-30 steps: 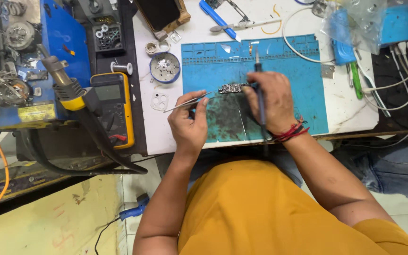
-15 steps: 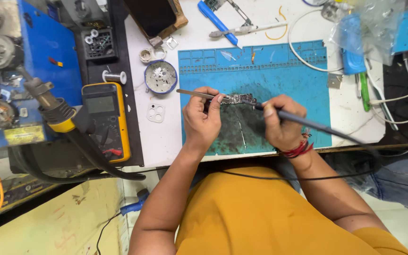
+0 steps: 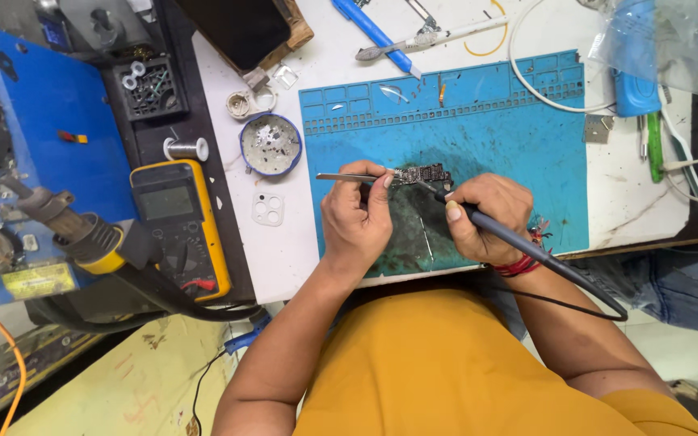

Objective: The person solders components on a disassembled phone motherboard placed on a blue repair mat, holding the board with tweezers in one hand and a soldering iron in the other. They reposition the board and continue soldering different areas throughout the episode.

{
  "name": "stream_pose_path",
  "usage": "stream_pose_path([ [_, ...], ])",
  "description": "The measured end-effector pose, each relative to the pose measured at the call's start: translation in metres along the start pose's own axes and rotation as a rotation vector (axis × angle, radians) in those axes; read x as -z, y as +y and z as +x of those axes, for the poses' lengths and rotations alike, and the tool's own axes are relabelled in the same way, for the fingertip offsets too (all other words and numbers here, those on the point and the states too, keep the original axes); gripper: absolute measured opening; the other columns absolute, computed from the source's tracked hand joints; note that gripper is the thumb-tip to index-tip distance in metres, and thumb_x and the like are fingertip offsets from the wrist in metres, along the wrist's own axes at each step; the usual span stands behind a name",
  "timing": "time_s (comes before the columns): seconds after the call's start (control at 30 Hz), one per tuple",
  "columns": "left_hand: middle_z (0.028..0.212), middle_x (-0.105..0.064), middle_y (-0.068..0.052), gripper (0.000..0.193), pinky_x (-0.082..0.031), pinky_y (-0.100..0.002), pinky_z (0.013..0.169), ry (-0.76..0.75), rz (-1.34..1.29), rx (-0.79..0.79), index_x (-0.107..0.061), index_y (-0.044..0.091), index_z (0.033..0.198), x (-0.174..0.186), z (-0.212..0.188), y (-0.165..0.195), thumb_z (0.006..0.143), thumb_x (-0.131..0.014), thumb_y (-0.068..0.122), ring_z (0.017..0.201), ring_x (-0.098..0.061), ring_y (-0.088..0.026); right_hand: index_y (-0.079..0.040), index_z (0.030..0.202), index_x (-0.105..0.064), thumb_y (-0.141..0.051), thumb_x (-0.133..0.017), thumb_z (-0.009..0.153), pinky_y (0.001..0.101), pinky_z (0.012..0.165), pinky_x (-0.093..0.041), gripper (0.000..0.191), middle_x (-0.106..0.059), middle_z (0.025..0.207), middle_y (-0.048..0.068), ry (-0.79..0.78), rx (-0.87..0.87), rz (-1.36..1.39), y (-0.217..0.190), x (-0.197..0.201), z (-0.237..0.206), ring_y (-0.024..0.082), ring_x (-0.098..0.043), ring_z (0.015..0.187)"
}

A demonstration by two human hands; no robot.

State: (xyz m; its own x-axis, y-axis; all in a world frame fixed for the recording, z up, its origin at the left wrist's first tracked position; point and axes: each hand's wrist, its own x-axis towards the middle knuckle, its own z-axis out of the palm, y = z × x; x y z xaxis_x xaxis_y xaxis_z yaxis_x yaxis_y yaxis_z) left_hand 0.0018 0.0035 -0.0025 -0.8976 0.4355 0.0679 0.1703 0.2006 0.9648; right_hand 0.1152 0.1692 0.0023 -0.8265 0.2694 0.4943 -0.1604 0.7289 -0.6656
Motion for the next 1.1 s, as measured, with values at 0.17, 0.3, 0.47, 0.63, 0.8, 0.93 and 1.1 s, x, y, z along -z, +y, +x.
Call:
stream_pose_path([
  [0.17, 0.084, -0.070, -0.006, 0.009, -0.051, -0.027, 0.059, 0.008, 0.029, -0.083, -0.063, 0.004, 0.105, 0.001, 0.000, 0.001, 0.100, -0.070, 0.006, 0.065, -0.065, -0.011, -0.005, 0.090, -0.062, -0.013, -0.067, 0.095, 0.0380, 0.061, -0.049, 0.011, -0.065, 0.076, 0.010, -0.016, 0.004, 0.009, 0.000, 0.000, 0.002, 0.028, -0.063, 0.064],
  [0.3, 0.081, -0.069, -0.006, 0.009, -0.050, -0.027, 0.058, 0.015, 0.030, -0.078, -0.064, 0.005, 0.105, -0.001, 0.001, 0.001, 0.100, -0.070, 0.006, 0.063, -0.065, -0.012, -0.006, 0.090, -0.062, -0.011, -0.067, 0.095, 0.0375, 0.063, -0.050, 0.009, -0.066, 0.078, 0.010, -0.024, 0.031, 0.013, 0.000, 0.000, 0.004, 0.028, -0.065, 0.066],
  [0.47, 0.080, -0.068, -0.006, 0.009, -0.050, -0.028, 0.058, 0.035, 0.053, -0.116, -0.063, 0.004, 0.104, -0.001, 0.003, 0.001, 0.100, -0.071, 0.006, 0.061, -0.063, -0.013, -0.006, 0.088, -0.062, -0.009, -0.068, 0.094, 0.0376, 0.063, -0.050, 0.009, -0.066, 0.077, 0.009, -0.038, 0.024, 0.015, -0.001, -0.001, 0.006, 0.029, -0.064, 0.066],
  [0.63, 0.080, -0.069, -0.007, 0.009, -0.050, -0.028, 0.057, 0.035, 0.052, -0.110, -0.063, 0.004, 0.104, -0.001, 0.004, 0.002, 0.099, -0.071, 0.006, 0.061, -0.064, -0.013, -0.005, 0.089, -0.063, -0.010, -0.069, 0.095, 0.0373, 0.063, -0.051, 0.009, -0.066, 0.078, 0.010, -0.045, 0.049, 0.016, -0.002, -0.002, 0.009, 0.029, -0.065, 0.067],
  [0.8, 0.081, -0.069, -0.007, 0.008, -0.051, -0.028, 0.058, 0.035, 0.063, -0.122, -0.063, 0.003, 0.103, 0.000, 0.003, 0.003, 0.099, -0.070, 0.006, 0.063, -0.066, -0.013, -0.005, 0.089, -0.064, -0.009, -0.068, 0.095, 0.0375, 0.062, -0.050, 0.008, -0.065, 0.076, 0.010, -0.037, 0.033, 0.007, -0.003, -0.002, 0.010, 0.029, -0.064, 0.065],
  [0.93, 0.082, -0.070, -0.007, 0.008, -0.052, -0.028, 0.059, 0.041, 0.058, -0.123, -0.064, 0.004, 0.103, -0.001, 0.002, 0.004, 0.099, -0.070, 0.005, 0.064, -0.067, -0.013, -0.005, 0.090, -0.063, -0.010, -0.069, 0.096, 0.0370, 0.062, -0.050, 0.009, -0.066, 0.077, 0.009, -0.027, 0.039, 0.004, -0.004, -0.002, 0.009, 0.028, -0.064, 0.066],
  [1.1, 0.082, -0.070, -0.006, 0.009, -0.052, -0.027, 0.059, 0.036, 0.041, -0.094, -0.064, 0.003, 0.104, -0.001, 0.000, 0.005, 0.099, -0.071, 0.004, 0.064, -0.066, -0.012, -0.005, 0.088, -0.063, -0.009, -0.069, 0.094, 0.0364, 0.060, -0.048, 0.009, -0.065, 0.075, 0.009, -0.029, 0.033, 0.009, -0.004, -0.002, 0.008, 0.027, -0.062, 0.062],
])
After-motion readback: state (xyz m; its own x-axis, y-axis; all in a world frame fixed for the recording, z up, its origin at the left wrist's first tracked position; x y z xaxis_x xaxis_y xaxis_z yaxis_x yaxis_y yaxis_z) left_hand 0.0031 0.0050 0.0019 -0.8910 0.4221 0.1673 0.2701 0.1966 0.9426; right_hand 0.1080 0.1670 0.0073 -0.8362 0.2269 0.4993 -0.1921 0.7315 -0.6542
